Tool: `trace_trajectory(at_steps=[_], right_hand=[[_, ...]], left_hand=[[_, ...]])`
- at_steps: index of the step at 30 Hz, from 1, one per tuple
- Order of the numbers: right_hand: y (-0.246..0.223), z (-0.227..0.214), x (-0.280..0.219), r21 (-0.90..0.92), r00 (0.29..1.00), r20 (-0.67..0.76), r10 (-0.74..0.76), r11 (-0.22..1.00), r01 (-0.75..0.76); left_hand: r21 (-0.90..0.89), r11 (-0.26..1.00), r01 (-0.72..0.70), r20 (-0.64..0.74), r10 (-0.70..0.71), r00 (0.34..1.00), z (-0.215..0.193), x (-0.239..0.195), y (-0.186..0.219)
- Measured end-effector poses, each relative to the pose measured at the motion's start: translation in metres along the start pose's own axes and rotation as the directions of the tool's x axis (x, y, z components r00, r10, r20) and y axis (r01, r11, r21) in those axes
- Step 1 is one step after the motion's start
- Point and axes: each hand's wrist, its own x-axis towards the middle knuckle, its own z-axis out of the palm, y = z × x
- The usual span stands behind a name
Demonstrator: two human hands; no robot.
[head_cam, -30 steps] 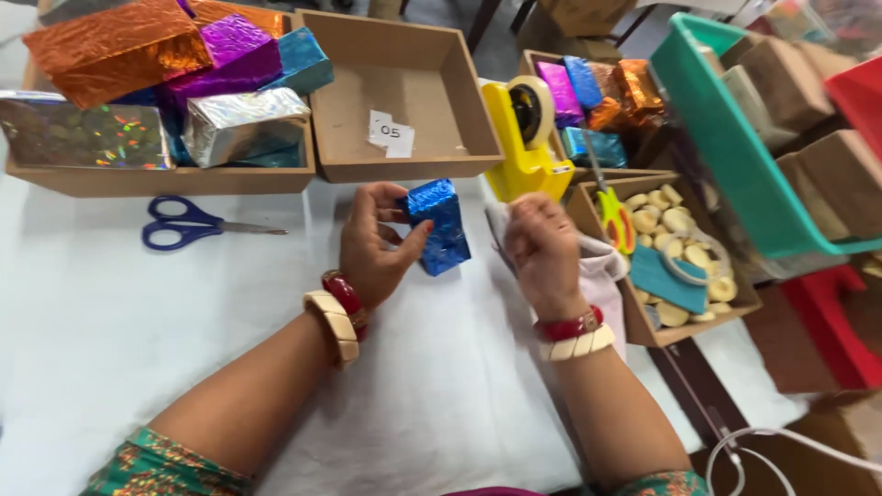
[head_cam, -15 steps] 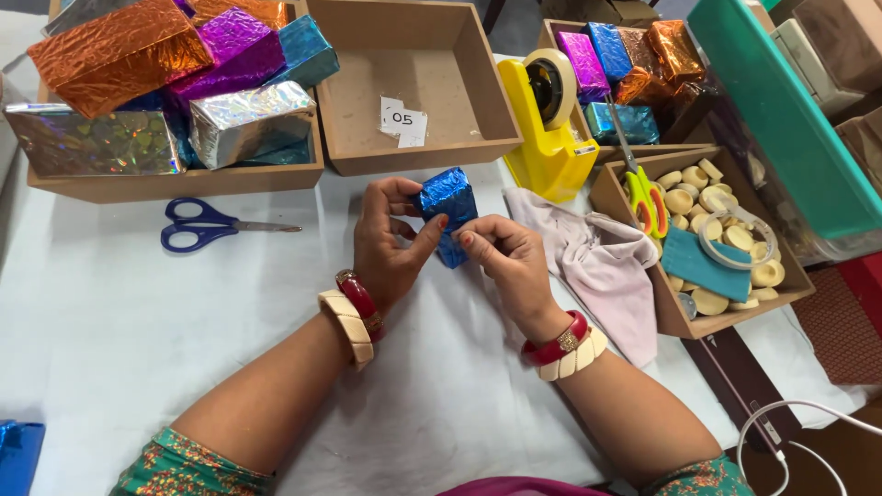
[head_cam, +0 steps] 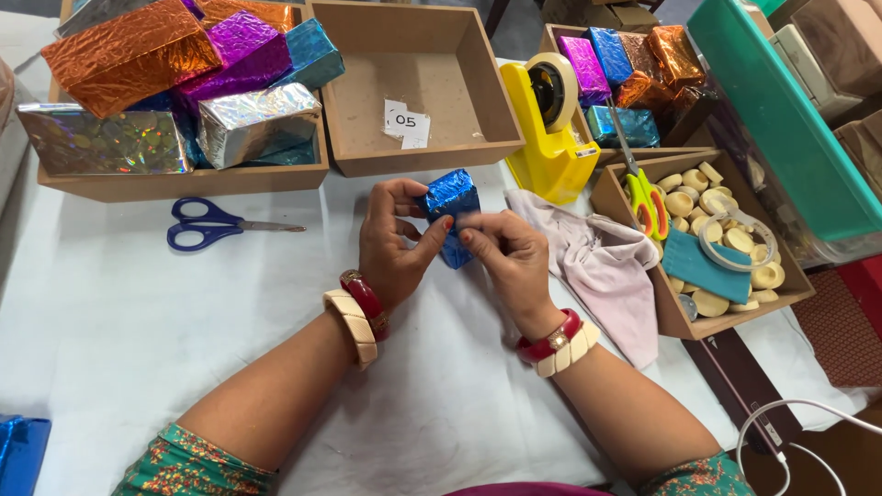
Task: The person wraps a small rectangular object with shiny blue foil paper. They fold the edges and corners of the paper around the object and secure the folds with clear adhesive tape. Finally, the wrapped gift is placed into a cardboard box.
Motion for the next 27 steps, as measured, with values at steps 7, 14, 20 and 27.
trace_trajectory(at_steps=[7, 14, 20, 27], right_hand=[[-0.019, 0.002, 0.004, -0.223, 0.981, -0.04, -0.189, 0.959, 0.176], [-0.021, -0.003, -0.007, -0.044, 0.993, 0.056, -0.108, 0.993, 0.11], [-0.023, -0.001, -0.003, 0.176, 0.983, 0.084, 0.163, 0.969, -0.176], [-0.024, -0.002, 0.002, 0.221, 0.947, 0.079, 0.312, 0.921, -0.322]], left_hand=[[0.023, 0.999, -0.029, 0.02, 0.029, 0.999, 0.002, -0.001, 0.004], [0.053, 0.998, -0.043, -0.005, 0.043, 0.999, 0.001, -0.002, 0.005], [0.059, 0.998, -0.027, -0.019, 0.028, 0.999, 0.001, -0.001, 0.006], [0.104, 0.99, -0.097, 0.017, 0.096, 0.995, 0.003, -0.004, 0.01]])
